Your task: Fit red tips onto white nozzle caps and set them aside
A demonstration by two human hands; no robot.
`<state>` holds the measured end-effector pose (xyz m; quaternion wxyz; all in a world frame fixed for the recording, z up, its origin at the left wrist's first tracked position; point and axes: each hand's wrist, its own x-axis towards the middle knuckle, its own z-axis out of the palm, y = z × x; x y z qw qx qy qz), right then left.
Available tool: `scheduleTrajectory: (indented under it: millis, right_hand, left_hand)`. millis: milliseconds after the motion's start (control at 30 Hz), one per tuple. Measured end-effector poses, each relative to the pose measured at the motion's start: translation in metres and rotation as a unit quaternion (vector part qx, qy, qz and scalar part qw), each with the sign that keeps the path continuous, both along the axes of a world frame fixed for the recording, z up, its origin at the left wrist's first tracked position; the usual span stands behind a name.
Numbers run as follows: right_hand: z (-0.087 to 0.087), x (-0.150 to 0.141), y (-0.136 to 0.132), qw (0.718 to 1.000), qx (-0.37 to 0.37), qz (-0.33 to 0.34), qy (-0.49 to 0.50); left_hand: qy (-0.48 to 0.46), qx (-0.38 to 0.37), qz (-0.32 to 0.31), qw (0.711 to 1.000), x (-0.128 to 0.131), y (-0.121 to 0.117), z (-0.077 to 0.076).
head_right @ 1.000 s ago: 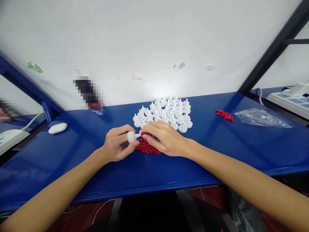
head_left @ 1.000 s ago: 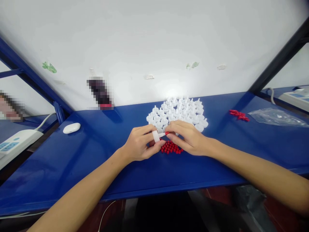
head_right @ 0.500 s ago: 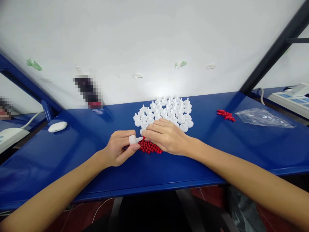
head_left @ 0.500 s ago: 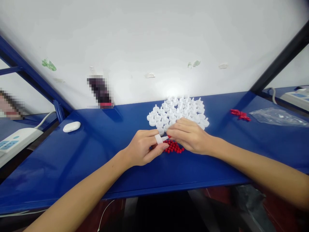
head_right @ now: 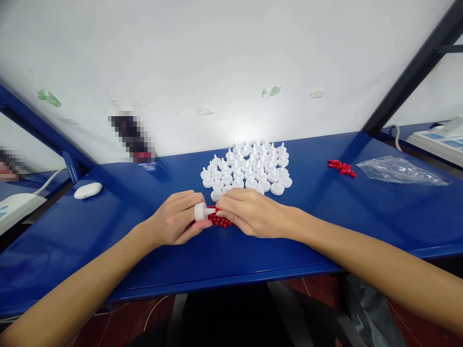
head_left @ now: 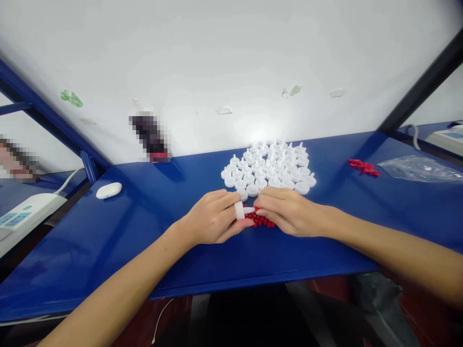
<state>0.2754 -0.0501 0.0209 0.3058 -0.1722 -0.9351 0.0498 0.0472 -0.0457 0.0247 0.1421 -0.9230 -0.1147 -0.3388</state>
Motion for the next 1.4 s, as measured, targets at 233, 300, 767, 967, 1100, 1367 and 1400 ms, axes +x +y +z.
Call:
scheduleTrajectory:
  millis: [233, 300, 767, 967, 1100, 1367, 1400]
  right_hand:
    - [0.006, 0.0, 0.002, 0.999, -0.016, -0.017, 0.044]
    - [0.007, 0.0, 0.004, 0.997, 0.021, -0.029, 0.065]
    - [0.0, 0.002, 0.011, 0.986, 0.112, -0.024, 0.125]
    - [0.002, 0.001, 0.01, 0.987, 0.09, -0.021, 0.131]
    - [0.003, 0.002, 0.01, 0.992, 0.069, -0.017, 0.106]
    - [0.002, 0.0, 0.005, 0.994, 0.028, -0.007, 0.101]
    - [0.002, 0.0, 0.005, 0.995, 0.029, -0.004, 0.097]
  left_hand:
    - [-0.046, -0.04, 0.002, 0.998, 0.006, 0.002, -0.002]
    - [-0.082, -0.13, -0.009, 0.988, 0.008, 0.003, -0.004]
    - [-0.213, -0.34, 0.004, 0.916, 0.011, -0.003, -0.012]
    - [-0.126, -0.197, 0.029, 0.972, 0.01, -0.002, -0.009]
    - [-0.118, -0.152, 0.037, 0.981, 0.011, -0.002, -0.009]
    - [-0.138, -0.115, 0.046, 0.983, 0.014, -0.005, -0.009]
    - [-0.138, -0.11, 0.042, 0.983, 0.014, -0.005, -0.009]
